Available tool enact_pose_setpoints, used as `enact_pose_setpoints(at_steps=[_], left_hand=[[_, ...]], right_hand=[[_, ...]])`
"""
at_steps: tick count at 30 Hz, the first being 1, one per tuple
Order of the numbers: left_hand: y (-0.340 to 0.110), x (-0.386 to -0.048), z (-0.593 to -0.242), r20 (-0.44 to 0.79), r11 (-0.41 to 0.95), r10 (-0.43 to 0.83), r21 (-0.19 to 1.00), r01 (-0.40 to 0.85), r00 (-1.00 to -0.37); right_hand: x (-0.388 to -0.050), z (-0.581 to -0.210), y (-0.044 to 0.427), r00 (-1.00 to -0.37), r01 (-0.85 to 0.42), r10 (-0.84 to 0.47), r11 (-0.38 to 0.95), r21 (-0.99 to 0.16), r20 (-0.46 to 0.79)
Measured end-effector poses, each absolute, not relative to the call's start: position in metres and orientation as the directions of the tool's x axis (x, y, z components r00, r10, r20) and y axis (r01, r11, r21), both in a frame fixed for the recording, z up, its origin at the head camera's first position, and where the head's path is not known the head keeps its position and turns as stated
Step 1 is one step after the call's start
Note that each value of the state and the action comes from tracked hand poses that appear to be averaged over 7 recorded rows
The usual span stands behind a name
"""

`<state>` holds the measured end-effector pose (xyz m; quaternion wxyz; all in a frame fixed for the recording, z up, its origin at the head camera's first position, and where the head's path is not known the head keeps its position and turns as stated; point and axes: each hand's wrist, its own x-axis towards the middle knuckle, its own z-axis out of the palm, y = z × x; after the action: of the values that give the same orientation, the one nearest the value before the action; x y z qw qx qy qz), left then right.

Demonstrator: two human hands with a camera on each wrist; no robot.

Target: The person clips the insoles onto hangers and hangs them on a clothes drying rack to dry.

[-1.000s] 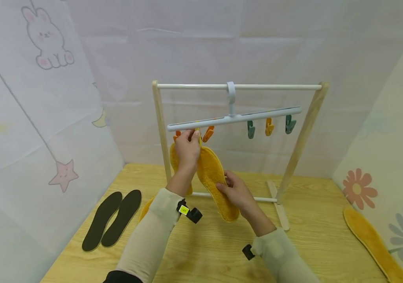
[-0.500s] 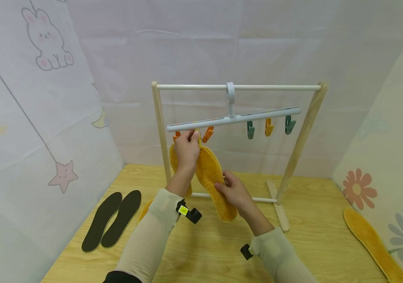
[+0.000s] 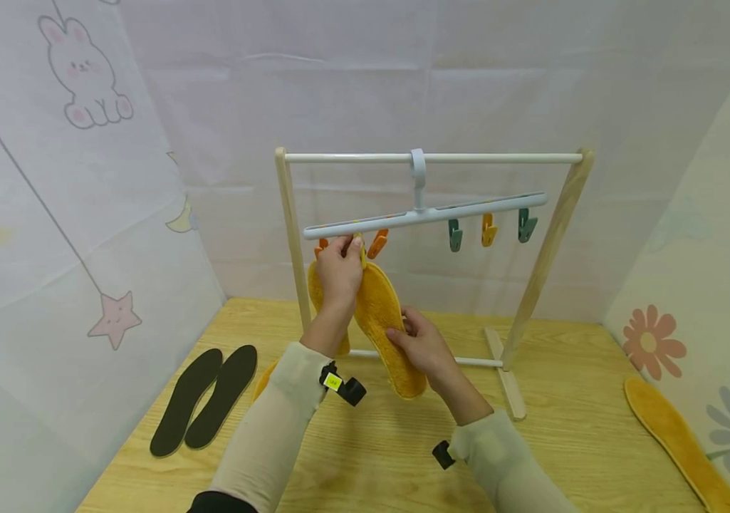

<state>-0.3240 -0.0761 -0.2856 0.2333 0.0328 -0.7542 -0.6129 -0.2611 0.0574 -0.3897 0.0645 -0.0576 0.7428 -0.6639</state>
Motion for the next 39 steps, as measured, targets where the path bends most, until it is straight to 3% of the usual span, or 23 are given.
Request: enact_pose_setpoints(at_steps=[21,30,39], left_hand=[[-0.077,-0.318,-0.284,0.277,0.248,-0.326,0.948,0.201,-0.904],[-0.08,-0.314,-0.285,0.301,0.362,-0.308,0.914,0.182,-0.902],[-0.084,-0.31,-0.289,0.402,0.448,-0.29,0.859,0.248,-0.868]], right_hand=[[-0.256,-0.386,0.045,-0.986,-0.019,-0.166,0.033,-0.999,0.014],[-0.255,-0.388,0.041,-0.99,-0.035,-0.14,0.013,-0.999,0.032],[-0.254,-0.39,0.039,-0.986,-0.022,-0.168,0.005,-1.0,0.021]])
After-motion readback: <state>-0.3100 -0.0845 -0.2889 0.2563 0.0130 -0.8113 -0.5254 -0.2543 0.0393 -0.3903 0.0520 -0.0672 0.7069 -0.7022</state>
